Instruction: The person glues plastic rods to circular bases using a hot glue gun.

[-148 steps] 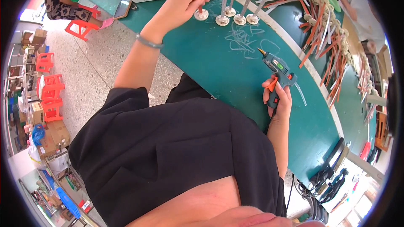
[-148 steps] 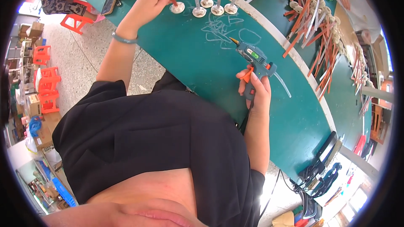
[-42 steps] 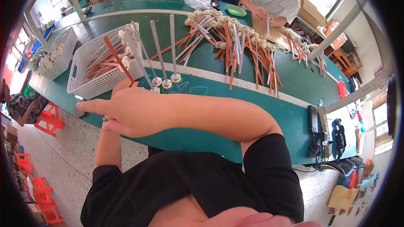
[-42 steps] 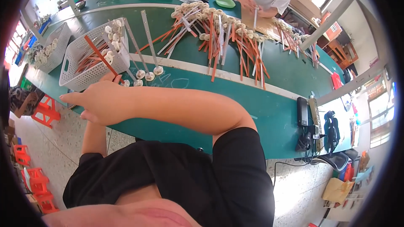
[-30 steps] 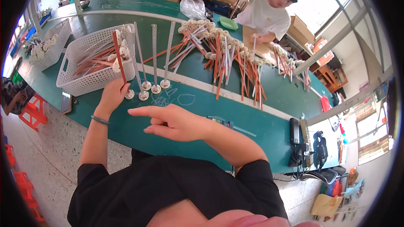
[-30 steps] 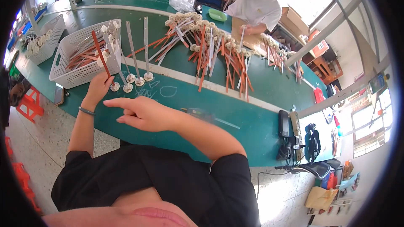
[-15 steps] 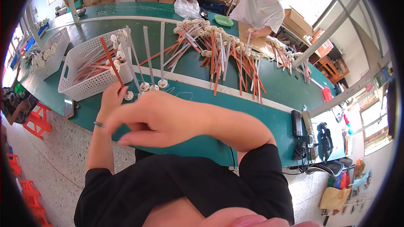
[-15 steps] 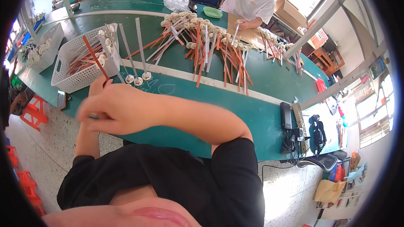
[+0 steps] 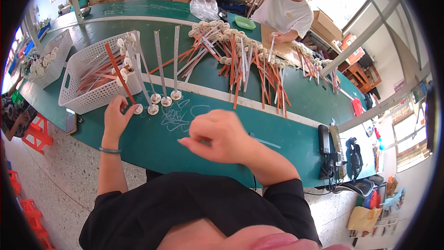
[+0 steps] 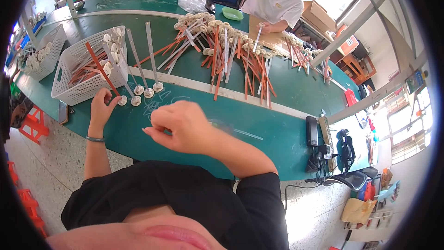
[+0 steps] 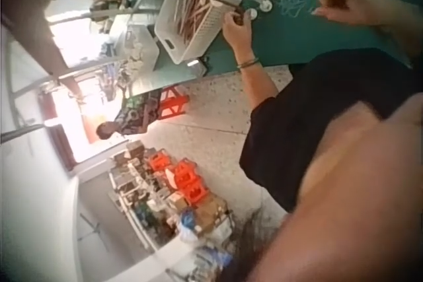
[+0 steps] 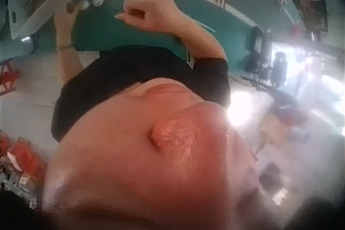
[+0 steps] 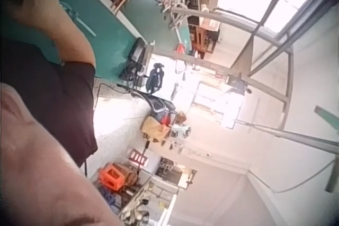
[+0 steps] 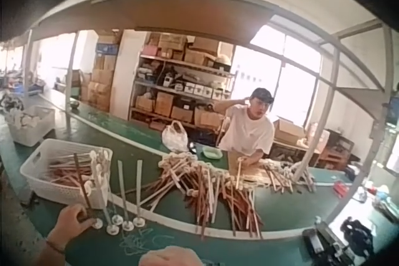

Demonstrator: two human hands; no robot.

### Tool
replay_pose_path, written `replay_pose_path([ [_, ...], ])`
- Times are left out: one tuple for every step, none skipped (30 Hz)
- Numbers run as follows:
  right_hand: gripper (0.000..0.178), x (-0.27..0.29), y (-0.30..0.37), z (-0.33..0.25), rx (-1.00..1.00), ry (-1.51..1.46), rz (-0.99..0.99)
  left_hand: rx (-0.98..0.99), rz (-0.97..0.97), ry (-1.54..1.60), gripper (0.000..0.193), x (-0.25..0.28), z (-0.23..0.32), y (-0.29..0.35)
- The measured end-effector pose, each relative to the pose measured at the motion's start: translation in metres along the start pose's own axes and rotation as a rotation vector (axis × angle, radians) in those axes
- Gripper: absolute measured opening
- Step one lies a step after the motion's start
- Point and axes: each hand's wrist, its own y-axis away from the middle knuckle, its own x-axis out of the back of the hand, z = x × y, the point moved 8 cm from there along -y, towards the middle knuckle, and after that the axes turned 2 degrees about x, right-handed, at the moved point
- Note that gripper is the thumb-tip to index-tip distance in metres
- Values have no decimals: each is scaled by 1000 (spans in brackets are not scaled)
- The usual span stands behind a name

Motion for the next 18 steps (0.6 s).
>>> replay_pose_path([
  [31, 18, -3, -13, 82, 32, 76, -5, 19, 42, 34, 4, 1, 3],
  [26, 32, -6, -17, 46, 45, 101, -9, 38, 84, 34, 9, 1, 7],
  [22, 44, -6, -15, 12, 54, 122, 4, 32, 77, 34, 12, -2, 11],
  [15, 51, 0, -5, -84, 22, 92, 1, 50, 114, 34, 17, -2, 12],
  [14, 57, 7, 2, -128, 13, 133, 3, 68, 149, 36, 21, -4, 14],
  [14, 57, 13, 10, -167, -10, 159, 10, 69, 168, 39, 24, -10, 17],
  [18, 52, 22, 21, -247, -69, 162, -7, 93, 209, 39, 27, -9, 17],
  [18, 40, 29, 27, -252, -93, 133, -28, 119, 256, 39, 27, -11, 15],
  [21, 31, 36, 41, -350, -57, 84, 10, 81, 233, 37, 28, -13, 14],
  [25, 21, 43, 56, -442, -10, 28, 43, 88, 222, 37, 25, -19, 15],
  [30, 9, 49, 67, -479, -24, -21, 56, 99, 247, 36, 22, -25, 17],
  [30, 1, 50, 72, -481, -48, -48, 68, 104, 270, 36, 20, -28, 18],
  [31, -10, 50, 78, -494, -44, -84, 89, 112, 306, 35, 17, -32, 21],
  [31, -20, 52, 80, -517, -40, -112, 105, 110, 345, 34, 14, -33, 22],
  [36, -28, 49, 80, -500, 9, -166, 139, 101, 330, 34, 13, -35, 26],
  [36, -38, 48, 83, -501, -12, -188, 125, 102, 331, 32, 12, -33, 23],
  [38, -46, 45, 82, -459, 6, -205, 109, 103, 333, 30, 12, -31, 25],
  [40, -52, 42, 82, -414, 29, -215, 128, 105, 322, 30, 10, -33, 25],
])
